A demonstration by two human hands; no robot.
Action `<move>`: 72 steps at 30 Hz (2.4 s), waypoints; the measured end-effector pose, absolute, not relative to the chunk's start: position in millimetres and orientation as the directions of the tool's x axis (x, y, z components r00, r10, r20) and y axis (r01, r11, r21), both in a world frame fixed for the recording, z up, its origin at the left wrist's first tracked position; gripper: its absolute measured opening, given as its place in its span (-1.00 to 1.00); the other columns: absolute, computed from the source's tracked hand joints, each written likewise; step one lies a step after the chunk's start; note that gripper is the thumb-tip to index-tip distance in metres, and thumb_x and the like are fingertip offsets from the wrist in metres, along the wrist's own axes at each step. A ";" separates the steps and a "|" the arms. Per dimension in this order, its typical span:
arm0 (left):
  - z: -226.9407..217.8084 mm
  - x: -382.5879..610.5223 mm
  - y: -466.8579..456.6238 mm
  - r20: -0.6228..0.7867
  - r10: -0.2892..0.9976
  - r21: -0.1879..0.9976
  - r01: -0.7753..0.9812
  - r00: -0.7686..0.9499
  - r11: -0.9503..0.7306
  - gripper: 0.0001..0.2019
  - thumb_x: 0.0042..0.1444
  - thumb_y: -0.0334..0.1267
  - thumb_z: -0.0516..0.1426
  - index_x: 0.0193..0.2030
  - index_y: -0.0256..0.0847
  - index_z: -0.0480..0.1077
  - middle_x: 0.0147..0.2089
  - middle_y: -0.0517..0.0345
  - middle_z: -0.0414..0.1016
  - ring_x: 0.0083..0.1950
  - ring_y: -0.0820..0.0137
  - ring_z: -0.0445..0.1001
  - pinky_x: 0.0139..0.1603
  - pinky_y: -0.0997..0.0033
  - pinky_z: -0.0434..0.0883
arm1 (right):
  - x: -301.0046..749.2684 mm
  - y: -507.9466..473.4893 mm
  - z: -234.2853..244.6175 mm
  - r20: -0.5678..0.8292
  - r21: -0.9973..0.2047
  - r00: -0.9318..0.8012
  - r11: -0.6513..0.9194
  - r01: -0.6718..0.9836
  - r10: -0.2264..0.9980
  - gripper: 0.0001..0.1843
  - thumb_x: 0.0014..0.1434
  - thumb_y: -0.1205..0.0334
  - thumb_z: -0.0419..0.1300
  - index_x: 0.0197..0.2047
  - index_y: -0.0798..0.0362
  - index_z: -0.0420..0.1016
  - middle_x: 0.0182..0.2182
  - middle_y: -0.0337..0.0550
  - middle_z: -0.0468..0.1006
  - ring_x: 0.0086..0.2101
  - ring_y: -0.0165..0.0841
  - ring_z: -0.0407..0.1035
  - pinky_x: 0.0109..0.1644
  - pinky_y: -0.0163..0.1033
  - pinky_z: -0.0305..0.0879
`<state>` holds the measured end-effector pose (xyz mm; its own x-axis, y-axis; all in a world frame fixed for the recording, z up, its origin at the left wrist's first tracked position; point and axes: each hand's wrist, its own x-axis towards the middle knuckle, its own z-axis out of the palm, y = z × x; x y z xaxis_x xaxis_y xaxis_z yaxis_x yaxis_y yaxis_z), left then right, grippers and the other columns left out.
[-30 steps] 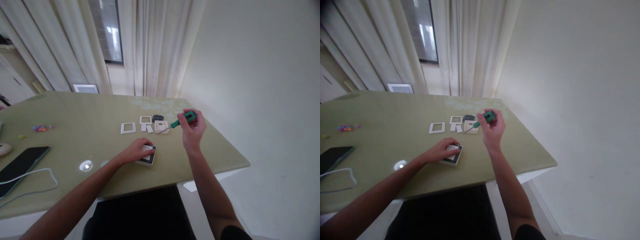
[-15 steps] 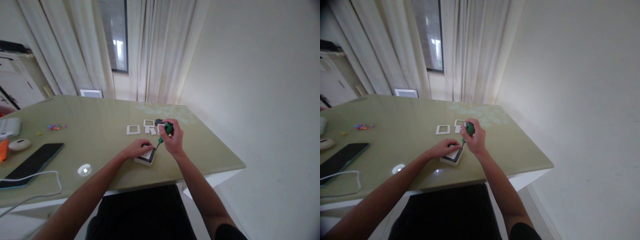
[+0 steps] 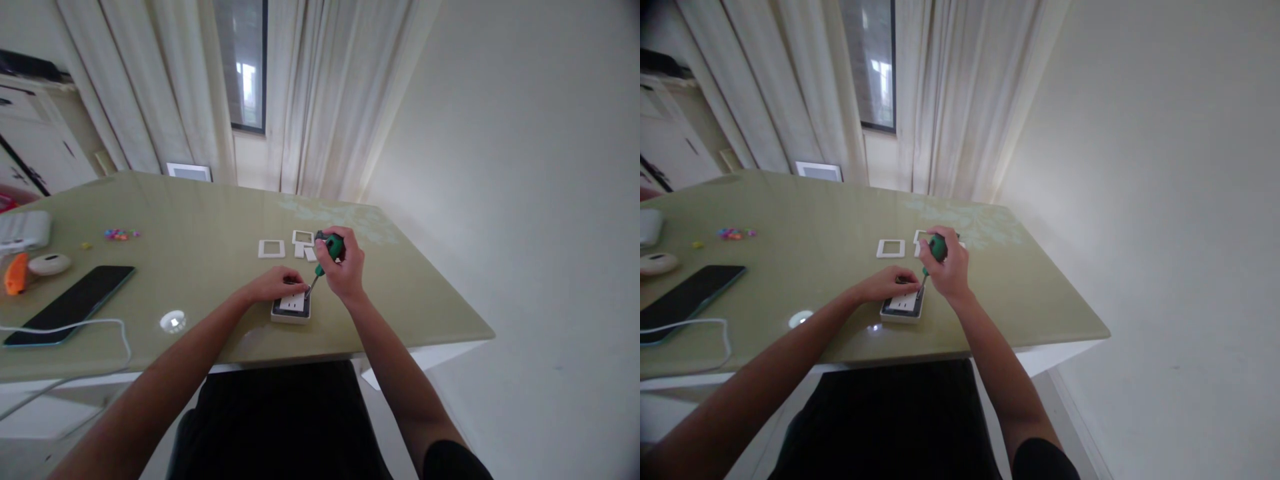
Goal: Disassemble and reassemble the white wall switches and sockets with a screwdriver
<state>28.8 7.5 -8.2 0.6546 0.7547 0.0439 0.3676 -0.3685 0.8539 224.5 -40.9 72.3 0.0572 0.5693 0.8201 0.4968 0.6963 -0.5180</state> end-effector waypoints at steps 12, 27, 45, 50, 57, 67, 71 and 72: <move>-8.0 28.5 7.9 0.057 0.751 0.847 0.366 0.658 -0.385 -0.47 0.19 0.28 0.26 -0.22 -0.23 0.67 -0.25 0.04 0.71 -0.24 0.24 0.60 -0.20 0.31 0.48 | 219.6 -37.5 75.2 0.829 -0.498 0.027 0.716 0.490 0.558 -0.81 0.35 0.08 0.32 -0.03 -0.06 0.52 -0.27 -0.28 0.61 -0.38 -0.42 0.46 -0.24 -0.31 0.41; -6.7 28.6 7.2 0.059 0.748 0.841 0.370 0.661 -0.394 -0.49 0.21 0.26 0.26 -0.20 -0.23 0.68 -0.24 0.03 0.71 -0.24 0.24 0.59 -0.21 0.31 0.47 | 222.7 -36.8 72.7 0.831 -0.495 0.022 0.720 0.487 0.556 -0.81 0.37 0.08 0.32 -0.02 -0.07 0.51 -0.29 -0.30 0.59 -0.42 -0.43 0.43 -0.30 -0.32 0.38; -7.3 29.6 7.2 0.086 0.755 0.812 0.394 0.650 -0.431 -0.47 0.22 0.29 0.23 -0.27 -0.22 0.65 -0.31 0.07 0.68 -0.29 0.26 0.55 -0.26 0.33 0.41 | 233.2 -50.5 93.2 0.841 -0.328 -0.213 0.782 0.530 0.498 -0.71 0.45 0.07 0.26 0.15 -0.08 0.64 -0.21 -0.14 0.61 -0.26 -0.32 0.50 -0.13 -0.20 0.52; -7.1 29.0 6.7 0.087 0.755 0.803 0.403 0.650 -0.439 -0.49 0.23 0.27 0.23 -0.26 -0.21 0.66 -0.30 0.07 0.69 -0.27 0.25 0.57 -0.24 0.33 0.42 | 237.5 -51.0 103.1 0.807 -0.279 -0.333 0.812 0.514 0.488 -0.62 0.53 0.17 0.06 0.26 -0.12 0.60 0.01 -0.08 0.62 -0.02 -0.27 0.54 0.12 -0.10 0.53; -8.8 29.8 7.4 0.091 0.751 0.801 0.400 0.654 -0.445 -0.48 0.25 0.26 0.20 -0.24 -0.21 0.67 -0.28 0.05 0.71 -0.26 0.24 0.59 -0.24 0.33 0.43 | 238.6 -56.5 98.8 0.862 -0.217 -0.265 0.787 0.577 0.432 -0.72 0.45 0.07 0.23 0.10 -0.08 0.69 -0.18 -0.05 0.55 -0.11 -0.18 0.49 0.05 -0.02 0.52; -12.4 29.5 9.3 0.113 0.738 0.805 0.374 0.665 -0.461 -0.49 0.27 0.25 0.20 -0.22 -0.21 0.67 -0.25 0.06 0.71 -0.22 0.23 0.59 -0.18 0.32 0.45 | 229.8 -60.9 98.8 0.834 -0.103 -0.334 0.719 0.688 0.439 -0.72 0.45 0.06 0.25 0.11 -0.05 0.66 -0.23 -0.04 0.59 -0.17 -0.15 0.47 -0.01 -0.04 0.47; -11.5 29.3 9.5 0.105 0.739 0.797 0.387 0.666 -0.463 -0.51 0.28 0.22 0.21 -0.25 -0.22 0.66 -0.28 0.05 0.69 -0.27 0.26 0.57 -0.23 0.34 0.43 | 228.5 -61.1 103.0 0.769 -0.146 -0.347 0.676 0.722 0.537 -0.55 0.53 0.24 0.01 0.38 -0.02 0.47 0.01 0.00 0.66 -0.04 -0.19 0.54 0.05 -0.11 0.46; -11.3 29.2 9.5 0.106 0.739 0.795 0.390 0.666 -0.465 -0.52 0.28 0.21 0.21 -0.25 -0.22 0.66 -0.28 0.06 0.69 -0.27 0.26 0.57 -0.23 0.34 0.43 | 228.7 -61.7 104.0 0.753 -0.139 -0.352 0.657 0.741 0.556 -0.59 0.54 0.21 0.03 0.34 -0.05 0.51 -0.05 -0.05 0.69 -0.12 -0.22 0.56 -0.02 -0.16 0.45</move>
<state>29.2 9.5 -11.3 0.6659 0.7385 0.1058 0.3898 -0.4654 0.7947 228.7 -61.7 104.0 -0.3517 0.5564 0.7528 0.7410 0.6568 -0.1393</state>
